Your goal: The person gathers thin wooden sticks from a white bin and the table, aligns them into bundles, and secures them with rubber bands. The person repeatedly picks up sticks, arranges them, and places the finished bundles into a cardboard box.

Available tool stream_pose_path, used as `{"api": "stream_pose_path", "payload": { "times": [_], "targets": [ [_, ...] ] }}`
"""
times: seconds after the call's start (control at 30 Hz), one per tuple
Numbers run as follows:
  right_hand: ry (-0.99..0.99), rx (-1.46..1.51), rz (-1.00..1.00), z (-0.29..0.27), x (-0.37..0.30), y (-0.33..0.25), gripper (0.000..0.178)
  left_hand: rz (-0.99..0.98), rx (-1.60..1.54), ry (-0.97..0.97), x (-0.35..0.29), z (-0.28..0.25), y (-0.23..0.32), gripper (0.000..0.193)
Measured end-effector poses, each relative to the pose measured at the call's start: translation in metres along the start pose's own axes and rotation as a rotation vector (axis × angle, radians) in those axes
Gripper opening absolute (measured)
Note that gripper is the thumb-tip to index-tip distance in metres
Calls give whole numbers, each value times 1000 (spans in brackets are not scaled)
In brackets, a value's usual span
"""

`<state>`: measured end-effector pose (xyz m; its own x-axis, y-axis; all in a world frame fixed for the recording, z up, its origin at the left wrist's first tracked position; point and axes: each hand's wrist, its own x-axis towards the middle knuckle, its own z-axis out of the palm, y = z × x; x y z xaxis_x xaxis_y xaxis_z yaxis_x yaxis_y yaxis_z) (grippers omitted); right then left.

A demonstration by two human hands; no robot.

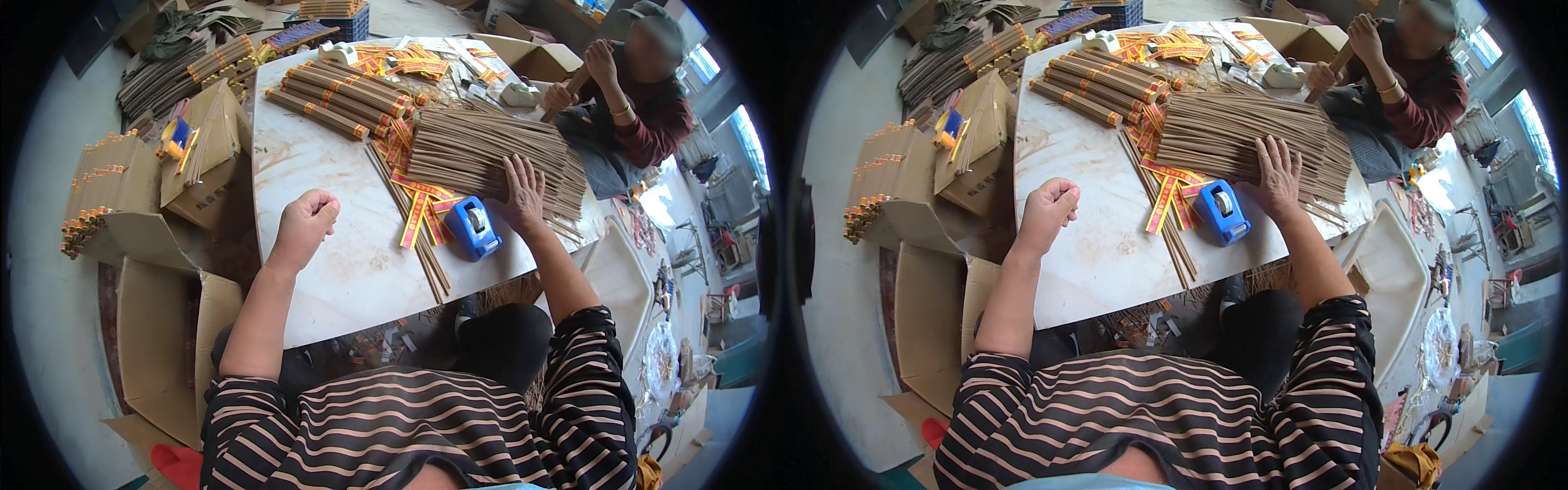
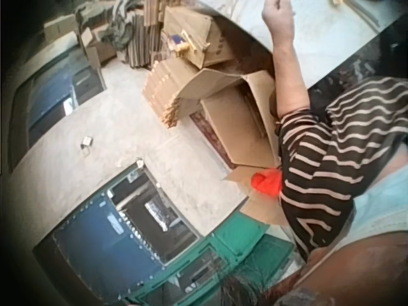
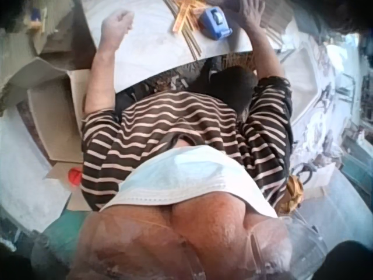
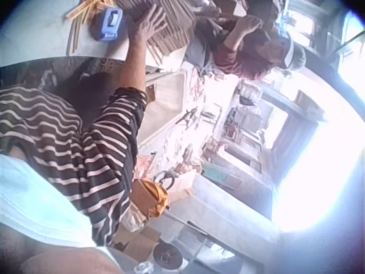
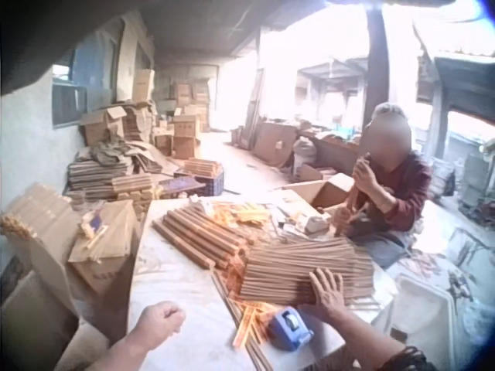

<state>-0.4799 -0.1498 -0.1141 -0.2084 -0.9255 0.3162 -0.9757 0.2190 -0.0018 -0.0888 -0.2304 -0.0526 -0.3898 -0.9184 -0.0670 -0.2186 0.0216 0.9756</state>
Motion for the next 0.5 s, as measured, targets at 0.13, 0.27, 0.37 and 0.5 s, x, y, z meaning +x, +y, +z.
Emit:
{"api": "stream_pose_path", "payload": {
  "times": [0.13,0.27,0.37,0.5],
  "targets": [
    [-57,-68,-8,-7,-4,1,93,14,-42,-26,-6,-3,-14,14],
    [-60,-104,0,-9,-8,-1,91,20,-88,-49,-17,-3,-15,15],
    [-38,-145,-58,-15,-5,-6,90,13,-112,-70,-21,-13,-15,15],
    [-59,-161,-89,-24,1,-19,86,-13,-128,-35,-28,-29,-11,16]
  ]
}}
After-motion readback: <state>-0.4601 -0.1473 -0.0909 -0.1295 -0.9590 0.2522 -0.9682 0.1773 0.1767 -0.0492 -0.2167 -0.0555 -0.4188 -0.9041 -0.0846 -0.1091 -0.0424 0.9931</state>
